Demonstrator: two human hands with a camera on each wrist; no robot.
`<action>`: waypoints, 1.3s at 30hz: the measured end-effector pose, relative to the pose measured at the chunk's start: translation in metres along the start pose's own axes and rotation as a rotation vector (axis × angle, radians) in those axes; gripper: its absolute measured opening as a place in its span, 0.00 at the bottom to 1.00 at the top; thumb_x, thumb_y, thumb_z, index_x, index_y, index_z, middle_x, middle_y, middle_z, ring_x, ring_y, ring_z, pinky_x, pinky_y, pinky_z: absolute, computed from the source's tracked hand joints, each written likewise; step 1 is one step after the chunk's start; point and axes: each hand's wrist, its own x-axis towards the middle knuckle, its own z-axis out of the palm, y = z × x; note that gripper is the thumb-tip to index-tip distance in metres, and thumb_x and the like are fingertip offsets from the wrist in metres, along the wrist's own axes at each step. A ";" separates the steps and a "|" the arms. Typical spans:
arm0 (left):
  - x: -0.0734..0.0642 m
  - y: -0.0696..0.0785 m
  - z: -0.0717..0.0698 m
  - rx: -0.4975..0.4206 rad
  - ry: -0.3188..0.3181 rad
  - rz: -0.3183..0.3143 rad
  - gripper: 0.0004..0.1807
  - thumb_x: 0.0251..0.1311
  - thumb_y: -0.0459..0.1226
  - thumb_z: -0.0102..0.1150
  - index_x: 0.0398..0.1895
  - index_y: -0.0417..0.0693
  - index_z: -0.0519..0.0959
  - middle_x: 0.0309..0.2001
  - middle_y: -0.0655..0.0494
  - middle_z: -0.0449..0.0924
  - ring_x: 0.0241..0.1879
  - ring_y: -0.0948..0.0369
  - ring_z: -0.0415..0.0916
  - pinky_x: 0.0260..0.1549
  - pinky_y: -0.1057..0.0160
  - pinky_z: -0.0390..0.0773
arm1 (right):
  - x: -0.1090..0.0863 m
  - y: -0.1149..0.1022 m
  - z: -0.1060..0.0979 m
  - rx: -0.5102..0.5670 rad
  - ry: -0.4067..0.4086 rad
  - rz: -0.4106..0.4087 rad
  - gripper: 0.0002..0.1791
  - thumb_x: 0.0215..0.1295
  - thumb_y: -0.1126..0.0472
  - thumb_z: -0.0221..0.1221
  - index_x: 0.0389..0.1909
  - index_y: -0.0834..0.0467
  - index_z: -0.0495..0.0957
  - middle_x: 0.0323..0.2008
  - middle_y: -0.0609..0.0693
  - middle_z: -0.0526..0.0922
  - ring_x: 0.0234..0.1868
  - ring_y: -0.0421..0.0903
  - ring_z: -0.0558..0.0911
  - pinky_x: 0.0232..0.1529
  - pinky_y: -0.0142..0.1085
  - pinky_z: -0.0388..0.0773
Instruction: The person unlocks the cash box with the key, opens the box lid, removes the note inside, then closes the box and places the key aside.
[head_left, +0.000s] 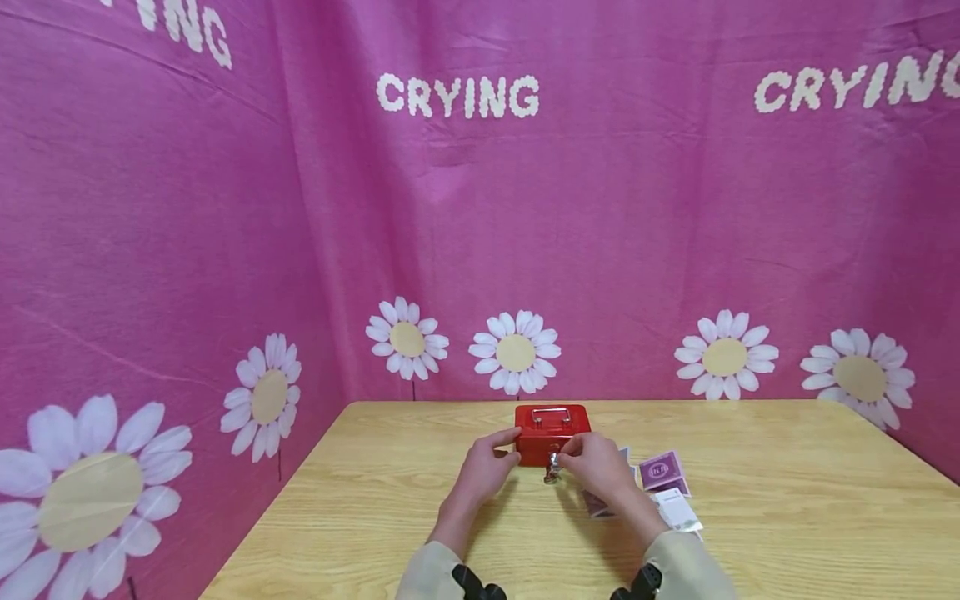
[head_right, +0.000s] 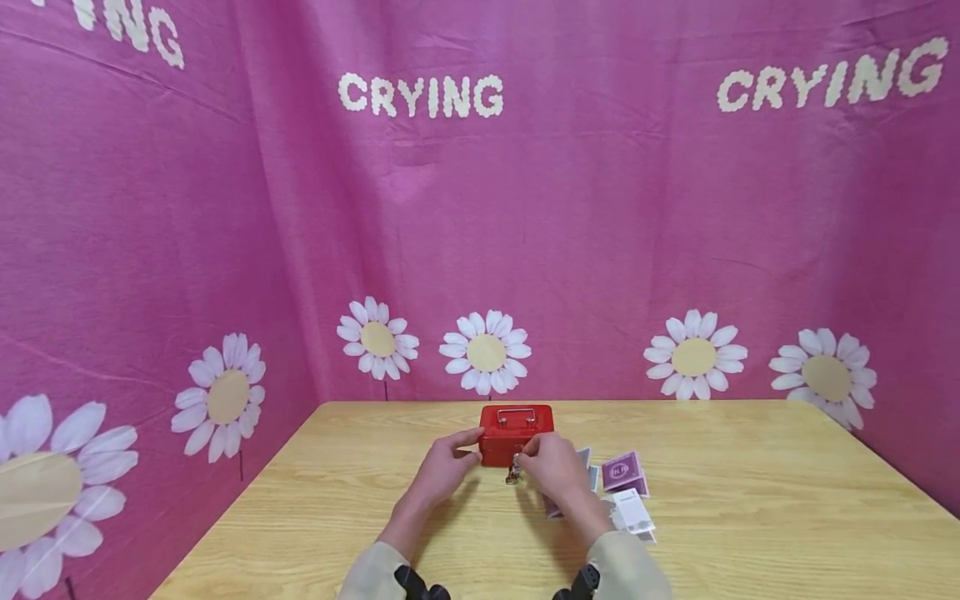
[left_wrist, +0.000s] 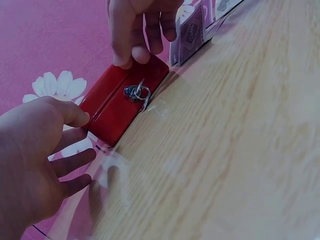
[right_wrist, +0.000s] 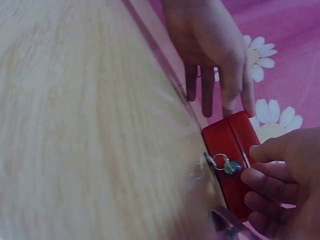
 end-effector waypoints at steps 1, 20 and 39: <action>0.000 0.000 0.000 0.000 0.000 0.002 0.23 0.64 0.30 0.57 0.63 0.45 0.77 0.59 0.45 0.80 0.44 0.57 0.81 0.38 0.64 0.79 | 0.000 0.001 0.002 -0.008 -0.003 0.005 0.06 0.57 0.59 0.65 0.29 0.57 0.86 0.26 0.48 0.84 0.27 0.42 0.75 0.28 0.36 0.72; 0.001 -0.001 0.003 -0.009 0.008 -0.005 0.23 0.64 0.30 0.58 0.63 0.45 0.78 0.58 0.46 0.81 0.44 0.56 0.81 0.42 0.61 0.80 | 0.002 0.012 0.021 -0.123 -0.019 0.022 0.07 0.56 0.56 0.67 0.25 0.54 0.86 0.20 0.43 0.81 0.22 0.41 0.71 0.22 0.34 0.64; 0.001 -0.001 0.002 -0.005 0.016 -0.035 0.22 0.65 0.31 0.58 0.63 0.48 0.78 0.58 0.47 0.82 0.44 0.58 0.80 0.40 0.64 0.80 | 0.006 0.016 0.024 -0.024 0.002 -0.005 0.06 0.54 0.60 0.71 0.23 0.54 0.83 0.21 0.43 0.82 0.25 0.40 0.73 0.26 0.33 0.68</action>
